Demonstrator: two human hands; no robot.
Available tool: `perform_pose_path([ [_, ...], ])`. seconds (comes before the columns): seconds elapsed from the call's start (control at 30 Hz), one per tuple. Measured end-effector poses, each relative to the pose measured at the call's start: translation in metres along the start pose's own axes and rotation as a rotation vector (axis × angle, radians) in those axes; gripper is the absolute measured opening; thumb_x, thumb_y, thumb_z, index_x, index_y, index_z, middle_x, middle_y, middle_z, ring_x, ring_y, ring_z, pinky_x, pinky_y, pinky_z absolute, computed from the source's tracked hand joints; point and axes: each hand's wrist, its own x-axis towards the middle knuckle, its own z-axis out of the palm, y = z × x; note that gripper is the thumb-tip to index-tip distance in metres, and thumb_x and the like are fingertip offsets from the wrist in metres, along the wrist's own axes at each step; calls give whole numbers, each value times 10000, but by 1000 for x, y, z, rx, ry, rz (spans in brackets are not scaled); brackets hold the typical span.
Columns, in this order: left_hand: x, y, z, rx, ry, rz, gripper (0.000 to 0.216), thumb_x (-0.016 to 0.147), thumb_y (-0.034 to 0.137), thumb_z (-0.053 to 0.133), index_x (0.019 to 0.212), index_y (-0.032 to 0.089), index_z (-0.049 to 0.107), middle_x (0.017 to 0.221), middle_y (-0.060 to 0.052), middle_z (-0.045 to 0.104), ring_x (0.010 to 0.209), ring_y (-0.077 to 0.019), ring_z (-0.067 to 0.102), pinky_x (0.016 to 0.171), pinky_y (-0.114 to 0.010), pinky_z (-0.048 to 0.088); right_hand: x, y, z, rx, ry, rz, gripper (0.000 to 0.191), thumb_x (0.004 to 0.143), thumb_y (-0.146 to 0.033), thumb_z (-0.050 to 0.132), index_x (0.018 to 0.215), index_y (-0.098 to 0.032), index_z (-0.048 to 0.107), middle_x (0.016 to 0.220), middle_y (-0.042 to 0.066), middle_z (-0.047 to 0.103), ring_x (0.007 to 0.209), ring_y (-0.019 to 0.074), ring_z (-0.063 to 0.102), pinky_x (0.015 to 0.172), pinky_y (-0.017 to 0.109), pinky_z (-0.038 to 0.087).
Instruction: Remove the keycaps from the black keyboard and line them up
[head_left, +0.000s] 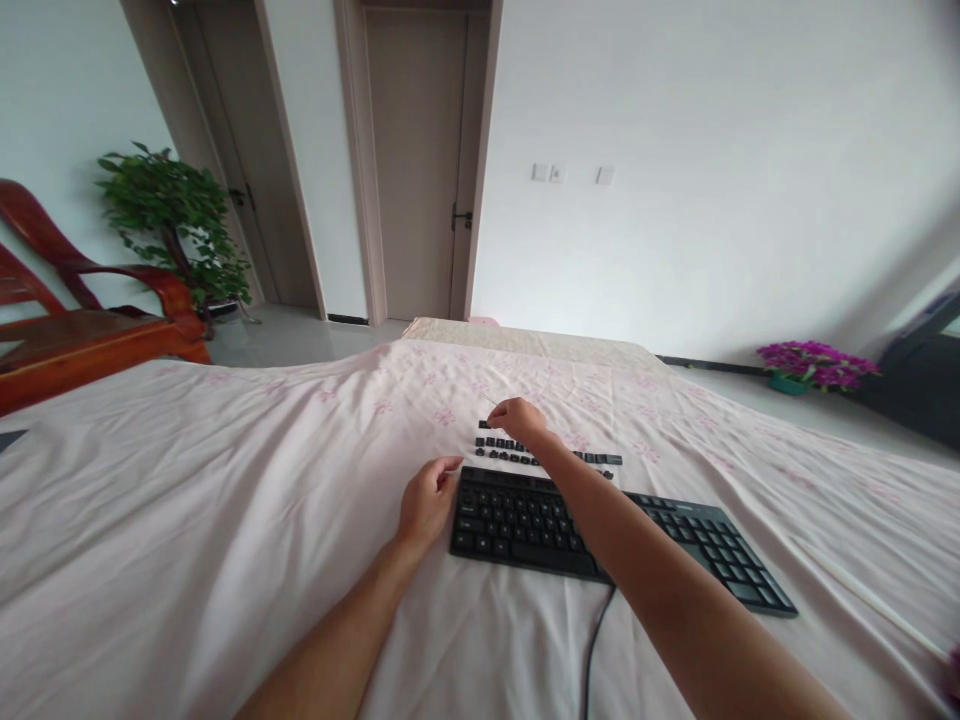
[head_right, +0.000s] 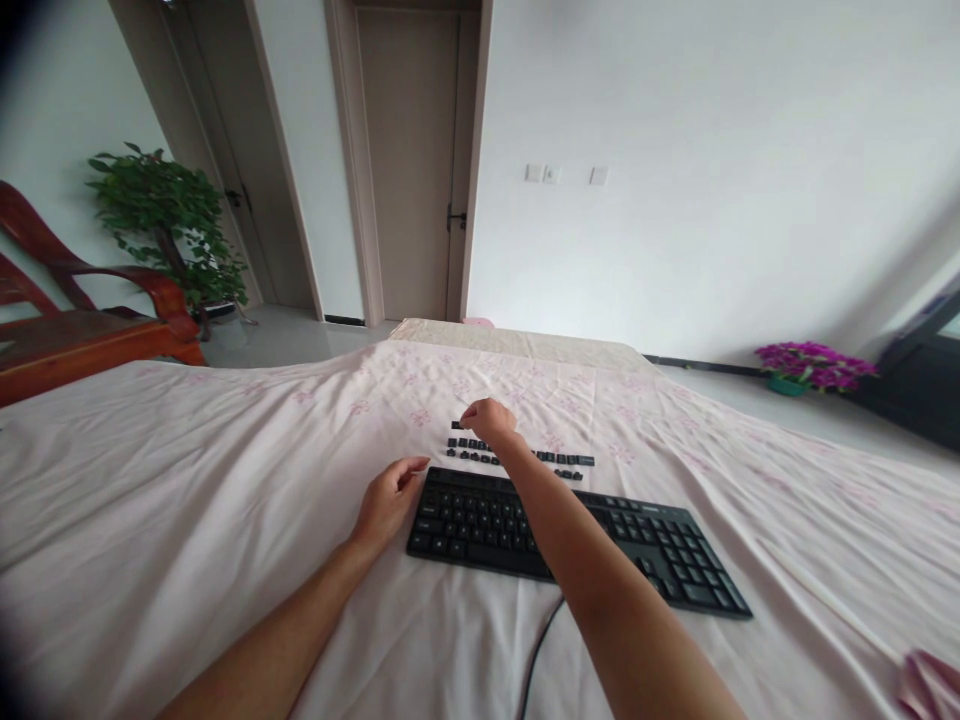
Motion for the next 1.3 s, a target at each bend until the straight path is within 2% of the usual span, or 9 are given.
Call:
perform_pose_path([
  [0.47,0,-1,0,-5,26,33,267,810,250,537,1035,233,680,1071,-51,692,956,-200,638,861,-320,482,2,1,21,13,-16,-5,169,673,-350,689,801,-258,751,830,30,713,778,181,632,675,259,429],
  [0.67,0,-2,0,33,23,61,266,817,230,516,1026,236,681,1066,-45,690,975,-196,632,868,-317,479,1,0,23,43,-9,3,165,682,-342,683,793,-241,752,780,33,706,754,174,629,643,239,419],
  [0.77,0,-1,-1,57,12,84,264,826,227,498,1014,234,683,1042,-40,691,965,-189,629,866,-312,474,-2,-4,18,66,9,0,180,727,-342,643,779,-202,744,750,47,697,718,168,621,639,238,413],
  [0.83,0,-1,-1,67,5,96,264,828,222,488,1003,235,686,1032,-35,691,968,-186,625,865,-305,470,-7,-9,10,90,25,-13,259,801,-365,566,781,-168,733,752,66,695,705,163,615,646,237,413],
  [0.93,-1,0,-1,70,7,91,269,825,218,486,1001,235,689,1031,-30,692,963,-183,625,852,-294,469,-21,-15,-8,160,29,-76,455,924,-421,352,854,-165,721,837,66,705,739,148,616,678,223,421],
  [1.03,-1,2,-1,89,18,80,271,819,216,487,996,235,691,1022,-27,695,923,-178,630,826,-290,472,-45,-15,-25,286,-7,-276,606,960,-478,190,869,-189,715,894,47,696,819,153,613,743,223,427],
  [1.1,-2,4,-1,95,18,77,269,816,212,485,984,234,694,1016,-26,694,901,-173,630,812,-288,475,-66,-12,-30,284,21,-337,612,952,-509,205,809,-195,710,851,44,678,813,161,604,753,236,423],
  [1.17,-4,6,-1,81,15,80,264,811,210,486,967,231,697,1008,-26,690,890,-169,628,801,-280,480,-85,-9,-30,325,36,-342,557,944,-504,258,794,-182,687,795,42,661,725,145,597,699,235,431],
  [1.3,-8,11,-1,48,28,115,253,806,211,486,938,227,701,994,-31,673,902,-164,617,798,-272,485,-113,-8,-20,523,-87,-246,348,891,-449,428,845,-170,630,658,3,635,469,96,514,482,204,398],
])
